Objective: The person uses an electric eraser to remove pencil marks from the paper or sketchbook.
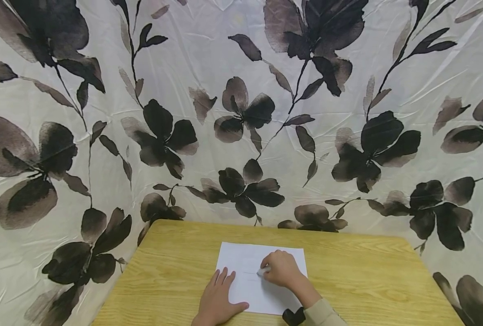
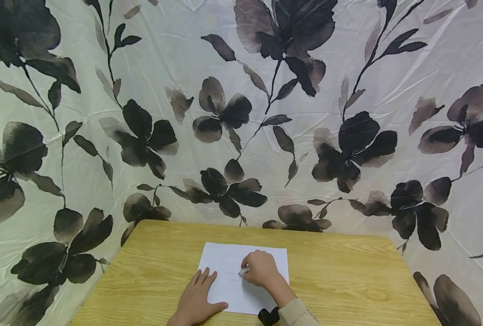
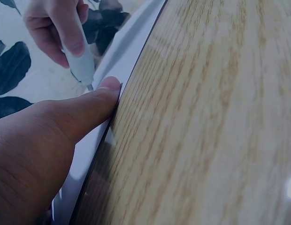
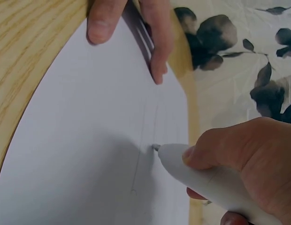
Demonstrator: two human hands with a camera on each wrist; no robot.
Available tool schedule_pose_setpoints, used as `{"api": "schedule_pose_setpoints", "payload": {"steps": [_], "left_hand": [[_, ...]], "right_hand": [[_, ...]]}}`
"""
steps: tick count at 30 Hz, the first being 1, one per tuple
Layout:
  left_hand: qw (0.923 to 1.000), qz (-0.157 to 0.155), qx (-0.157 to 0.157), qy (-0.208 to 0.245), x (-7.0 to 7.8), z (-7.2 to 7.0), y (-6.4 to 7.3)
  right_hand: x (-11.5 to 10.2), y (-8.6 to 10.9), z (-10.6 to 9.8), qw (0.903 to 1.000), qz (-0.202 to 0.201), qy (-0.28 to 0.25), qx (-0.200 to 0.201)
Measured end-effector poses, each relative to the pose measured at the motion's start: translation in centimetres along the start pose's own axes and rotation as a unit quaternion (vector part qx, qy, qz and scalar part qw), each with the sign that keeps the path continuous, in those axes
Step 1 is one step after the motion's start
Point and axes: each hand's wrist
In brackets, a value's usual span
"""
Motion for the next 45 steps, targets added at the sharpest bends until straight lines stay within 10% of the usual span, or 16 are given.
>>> {"api": "schedule_pose_setpoints", "payload": {"steps": [45], "left_hand": [[1.0, 0.005, 0.004, -0.001, -0.14, -0.01, -0.11]], "right_hand": [[-0.43, -0.37, -0.11, 0.9999, -0.004, 0.001, 0.01]]}}
Point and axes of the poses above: each hand's wrist, its own y-axis away from the middle knuckle, its own z-axis out of the palm, x = y × z, and after that the axes turned 9 degrees about -y, right-handed
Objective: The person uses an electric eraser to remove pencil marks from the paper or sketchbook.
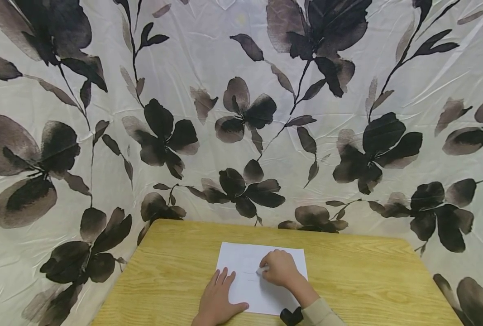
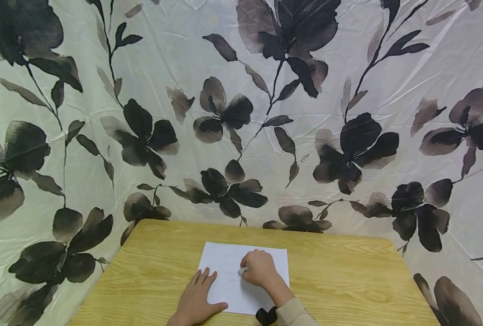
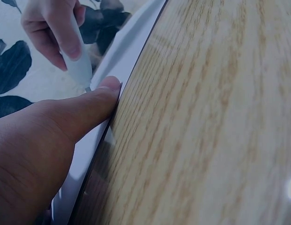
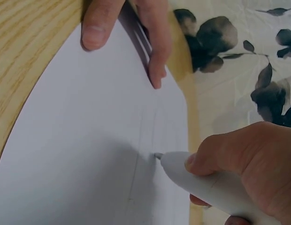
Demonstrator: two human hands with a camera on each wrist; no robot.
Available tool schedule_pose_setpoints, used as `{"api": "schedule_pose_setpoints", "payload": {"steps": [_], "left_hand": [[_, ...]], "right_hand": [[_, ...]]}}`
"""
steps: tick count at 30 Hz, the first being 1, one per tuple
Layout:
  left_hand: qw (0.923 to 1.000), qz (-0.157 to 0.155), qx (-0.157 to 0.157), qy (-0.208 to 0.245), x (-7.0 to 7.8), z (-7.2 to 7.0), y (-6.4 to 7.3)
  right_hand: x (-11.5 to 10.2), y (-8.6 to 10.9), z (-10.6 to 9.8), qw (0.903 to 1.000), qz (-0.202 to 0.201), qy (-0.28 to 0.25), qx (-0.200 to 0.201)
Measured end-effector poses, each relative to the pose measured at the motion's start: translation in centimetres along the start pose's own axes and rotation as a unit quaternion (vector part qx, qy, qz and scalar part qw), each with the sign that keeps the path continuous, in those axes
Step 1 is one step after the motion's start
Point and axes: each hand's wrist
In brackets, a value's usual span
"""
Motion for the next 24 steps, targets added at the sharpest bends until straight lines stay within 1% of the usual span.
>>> {"api": "schedule_pose_setpoints", "payload": {"steps": [6, 13, 24], "left_hand": [[1.0, 0.002, -0.001, -0.008, -0.01, -0.09, 0.14], [0.9999, 0.003, 0.012, 0.005, 0.22, -0.45, 0.28], [0.9999, 0.004, 0.012, 0.006, 0.02, -0.08, 0.22]], "right_hand": [[-0.07, -0.17, 0.32, 1.0, -0.002, 0.002, -0.008], [-0.23, -0.35, 0.43, 0.9999, -0.01, 0.008, 0.0], [-0.3, -0.26, 0.5, 1.0, -0.005, 0.006, -0.002]]}}
Point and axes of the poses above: each hand's wrist, its own y-axis away from the middle knuckle, its own z-axis out of the palm, x = y × z, and after that the axes turned 9 degrees about -y, right-handed
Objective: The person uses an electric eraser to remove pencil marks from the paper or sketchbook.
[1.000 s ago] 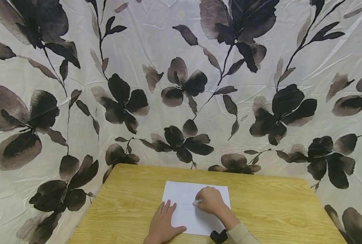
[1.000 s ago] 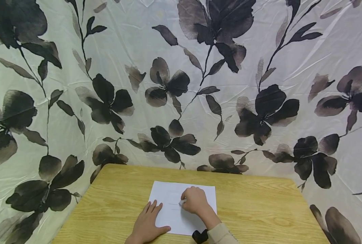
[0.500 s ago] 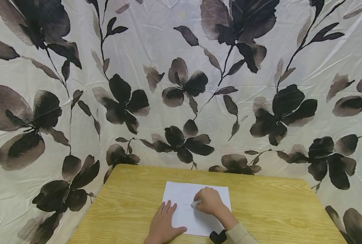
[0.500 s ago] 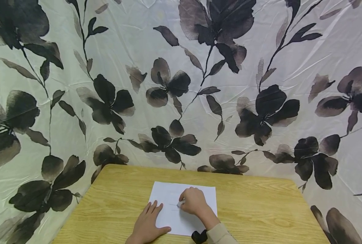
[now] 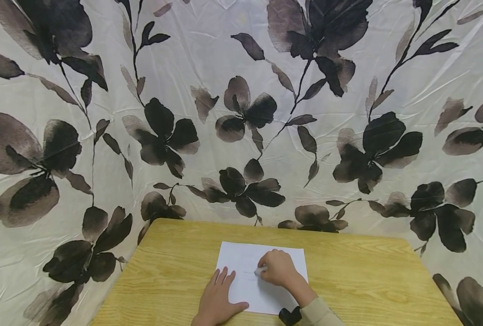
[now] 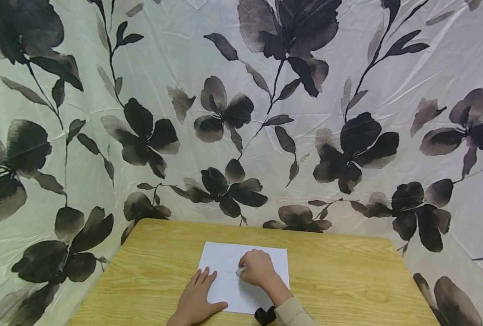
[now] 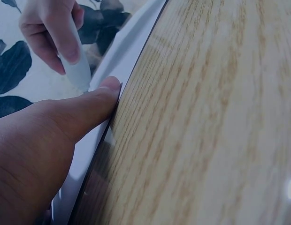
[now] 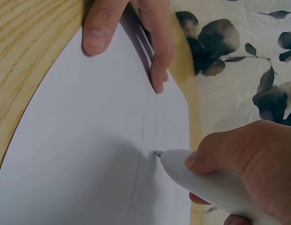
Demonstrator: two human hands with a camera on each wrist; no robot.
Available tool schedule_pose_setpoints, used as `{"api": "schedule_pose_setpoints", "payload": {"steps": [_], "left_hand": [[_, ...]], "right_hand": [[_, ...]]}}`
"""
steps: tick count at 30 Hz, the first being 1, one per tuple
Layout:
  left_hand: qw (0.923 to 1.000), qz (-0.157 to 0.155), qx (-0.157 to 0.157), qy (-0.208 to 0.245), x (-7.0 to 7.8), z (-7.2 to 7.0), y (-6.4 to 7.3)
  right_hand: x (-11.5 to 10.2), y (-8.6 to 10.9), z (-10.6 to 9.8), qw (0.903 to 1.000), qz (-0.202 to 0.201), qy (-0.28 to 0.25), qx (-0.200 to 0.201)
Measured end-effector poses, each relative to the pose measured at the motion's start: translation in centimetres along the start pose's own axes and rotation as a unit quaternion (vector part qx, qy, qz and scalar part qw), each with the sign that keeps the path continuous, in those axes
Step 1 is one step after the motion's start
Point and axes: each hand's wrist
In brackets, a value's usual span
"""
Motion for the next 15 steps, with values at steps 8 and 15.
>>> {"api": "schedule_pose_setpoints", "payload": {"steps": [8, 15], "left_hand": [[1.0, -0.002, 0.004, 0.002, 0.02, -0.13, -0.01], [1.0, -0.003, -0.002, -0.005, 0.1, -0.27, 0.06]], "right_hand": [[-0.15, -0.45, 0.37, 0.9999, 0.003, 0.01, -0.003], [-0.4, -0.48, 0.32, 0.9999, 0.01, 0.011, -0.008]]}}
Point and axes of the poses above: each hand's wrist, its own y-axis away from the middle knuckle, its own z-axis out of the palm, x = y × z, and after that the axes turned 9 degrees about -y, right-handed
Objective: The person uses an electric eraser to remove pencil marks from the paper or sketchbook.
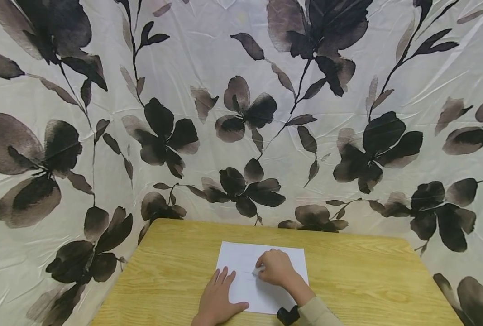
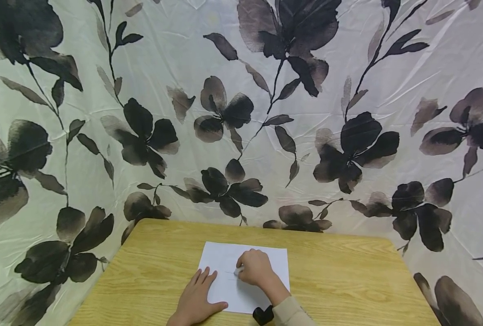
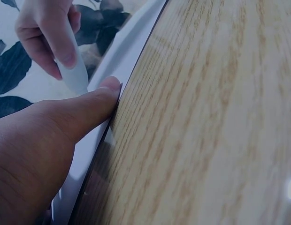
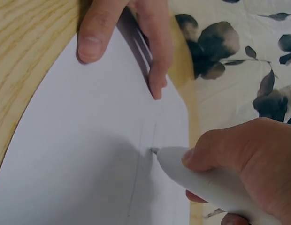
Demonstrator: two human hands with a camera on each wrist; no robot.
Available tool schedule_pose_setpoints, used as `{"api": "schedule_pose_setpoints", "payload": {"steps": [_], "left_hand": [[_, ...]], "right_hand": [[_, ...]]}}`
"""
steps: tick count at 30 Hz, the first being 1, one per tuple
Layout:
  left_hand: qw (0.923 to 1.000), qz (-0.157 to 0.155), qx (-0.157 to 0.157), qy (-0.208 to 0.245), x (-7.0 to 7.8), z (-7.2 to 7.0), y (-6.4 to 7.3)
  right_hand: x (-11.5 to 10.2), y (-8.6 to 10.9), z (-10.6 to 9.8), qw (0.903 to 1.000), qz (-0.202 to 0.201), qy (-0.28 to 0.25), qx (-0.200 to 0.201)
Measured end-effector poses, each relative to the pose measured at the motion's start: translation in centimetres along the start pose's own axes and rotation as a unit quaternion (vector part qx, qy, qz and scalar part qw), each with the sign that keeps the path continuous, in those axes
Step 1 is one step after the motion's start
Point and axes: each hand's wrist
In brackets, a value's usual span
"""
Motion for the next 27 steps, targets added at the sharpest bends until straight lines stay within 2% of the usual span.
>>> {"api": "schedule_pose_setpoints", "payload": {"steps": [13, 27], "left_hand": [[1.0, 0.0, -0.006, -0.007, -0.23, 0.3, 0.01], [0.9998, 0.009, 0.007, -0.015, -0.38, 0.39, 0.0]], "right_hand": [[-0.36, 0.07, 0.01, 1.0, -0.002, -0.003, 0.004], [-0.75, 0.11, 0.07, 0.9999, 0.01, 0.004, 0.009]]}}
Point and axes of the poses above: each hand's wrist, its own y-axis away from the middle knuckle, its own z-axis out of the palm, x = y × z, and after that the axes turned 9 degrees about -y, right-handed
